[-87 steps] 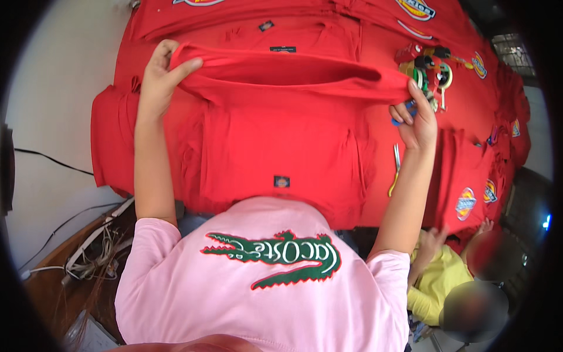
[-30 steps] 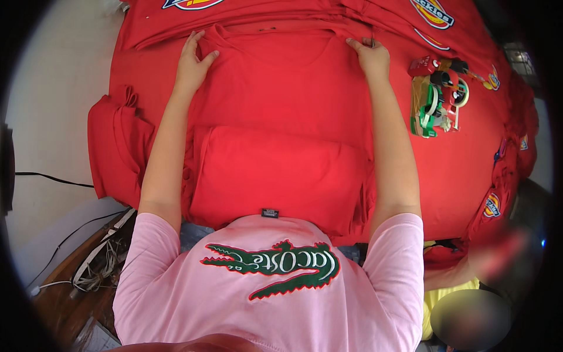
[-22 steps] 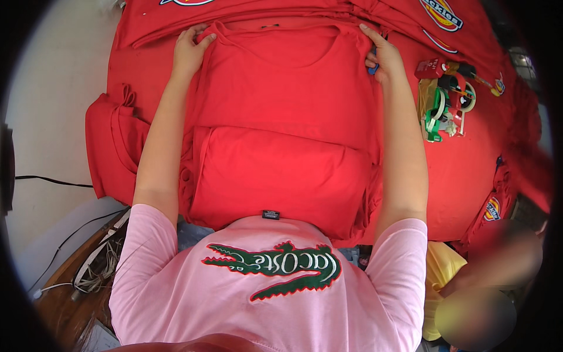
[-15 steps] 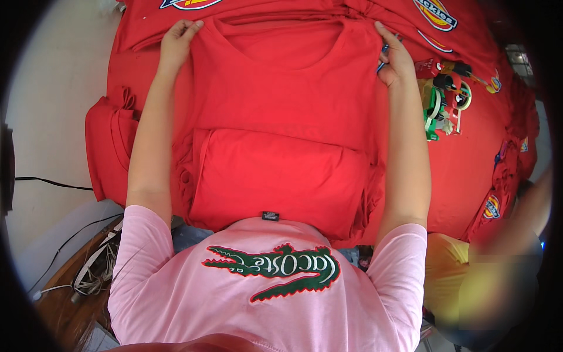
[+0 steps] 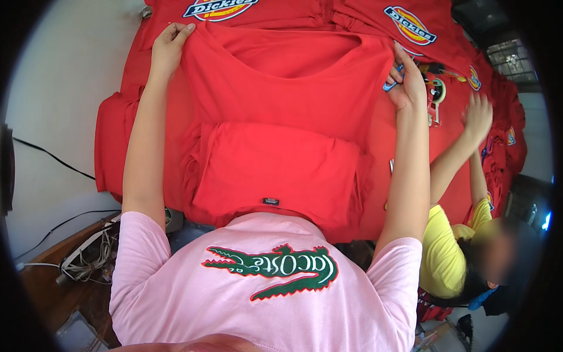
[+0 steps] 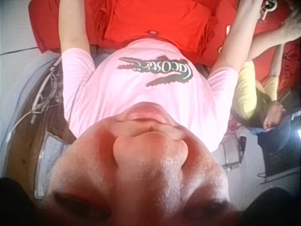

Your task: The person sorts, aligns, and folds red t-shirts at a work table, occasionally using shears to trim stray threads.

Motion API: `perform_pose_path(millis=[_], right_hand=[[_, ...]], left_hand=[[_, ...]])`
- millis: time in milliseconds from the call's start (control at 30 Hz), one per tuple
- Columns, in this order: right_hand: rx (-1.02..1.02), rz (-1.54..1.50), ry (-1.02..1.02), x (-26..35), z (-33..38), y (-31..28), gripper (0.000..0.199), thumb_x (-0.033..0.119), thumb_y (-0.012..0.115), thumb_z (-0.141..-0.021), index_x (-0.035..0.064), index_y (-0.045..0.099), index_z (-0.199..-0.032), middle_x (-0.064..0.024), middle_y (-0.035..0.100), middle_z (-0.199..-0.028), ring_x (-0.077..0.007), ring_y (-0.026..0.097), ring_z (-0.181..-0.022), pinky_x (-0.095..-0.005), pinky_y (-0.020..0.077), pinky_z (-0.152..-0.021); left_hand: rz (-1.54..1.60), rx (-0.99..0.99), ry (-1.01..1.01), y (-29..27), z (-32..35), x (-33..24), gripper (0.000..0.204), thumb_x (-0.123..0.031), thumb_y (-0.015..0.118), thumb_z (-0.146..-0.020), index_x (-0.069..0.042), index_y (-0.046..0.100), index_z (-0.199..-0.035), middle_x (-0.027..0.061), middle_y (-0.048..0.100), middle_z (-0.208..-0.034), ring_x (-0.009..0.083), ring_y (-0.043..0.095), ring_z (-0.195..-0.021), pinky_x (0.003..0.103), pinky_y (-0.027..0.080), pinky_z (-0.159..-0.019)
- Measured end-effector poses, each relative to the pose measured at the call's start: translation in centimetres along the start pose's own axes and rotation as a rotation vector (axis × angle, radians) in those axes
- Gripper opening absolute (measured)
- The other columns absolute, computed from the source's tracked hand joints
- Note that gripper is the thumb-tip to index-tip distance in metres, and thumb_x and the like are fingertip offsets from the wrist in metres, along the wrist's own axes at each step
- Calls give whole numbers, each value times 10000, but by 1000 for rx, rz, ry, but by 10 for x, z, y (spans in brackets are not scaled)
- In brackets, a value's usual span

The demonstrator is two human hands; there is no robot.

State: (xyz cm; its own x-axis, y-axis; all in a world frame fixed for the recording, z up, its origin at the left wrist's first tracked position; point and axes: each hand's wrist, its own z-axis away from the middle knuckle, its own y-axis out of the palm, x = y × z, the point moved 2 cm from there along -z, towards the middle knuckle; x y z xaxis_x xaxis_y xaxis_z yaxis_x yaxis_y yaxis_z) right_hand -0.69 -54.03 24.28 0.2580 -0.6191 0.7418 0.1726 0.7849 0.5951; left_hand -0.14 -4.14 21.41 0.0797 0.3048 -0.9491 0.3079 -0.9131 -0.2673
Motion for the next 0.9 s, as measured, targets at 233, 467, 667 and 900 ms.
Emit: perform_pose_path(millis=[233, 467, 667, 900], right_hand=[[70, 65, -83, 14, 91, -15, 129, 182, 711, -1001, 73, 682, -1065, 39, 631, -808, -47, 340, -496, -237, 283, -501], [171, 692, 308, -27, 240, -111, 210, 105, 840, -816, 52, 718, -979, 46, 632, -758, -23, 416, -534, -214, 292, -499], [-104, 886, 628, -117, 310, -144, 217, 125, 792, -886, 24, 767, -1076, 23, 719, -810, -2, 411, -502, -207, 278, -475], [-364, 1198, 65, -93, 263, -131, 169, 62, 732, -915, 23, 747, -1078, 9, 696, -846, -39, 538, -644, -227, 426, -571]], left_hand=[[154, 116, 97, -39, 69, -53, 200, -218, 732, -1002, -31, 690, -944, -55, 618, -861, 45, 517, -799, 232, 441, -729], [124, 808, -407, -98, 249, -38, 159, -69, 740, -927, -20, 686, -1068, -47, 640, -890, 38, 563, -835, 233, 464, -801], [-35, 865, -736, -112, 342, 28, 266, -30, 674, -962, 12, 672, -1225, 14, 707, -932, 95, 659, -889, 258, 506, -853], [-136, 527, -305, -90, 288, 7, 255, -98, 669, -1007, -3, 690, -1243, 35, 721, -1063, 110, 647, -984, 266, 503, -932]])
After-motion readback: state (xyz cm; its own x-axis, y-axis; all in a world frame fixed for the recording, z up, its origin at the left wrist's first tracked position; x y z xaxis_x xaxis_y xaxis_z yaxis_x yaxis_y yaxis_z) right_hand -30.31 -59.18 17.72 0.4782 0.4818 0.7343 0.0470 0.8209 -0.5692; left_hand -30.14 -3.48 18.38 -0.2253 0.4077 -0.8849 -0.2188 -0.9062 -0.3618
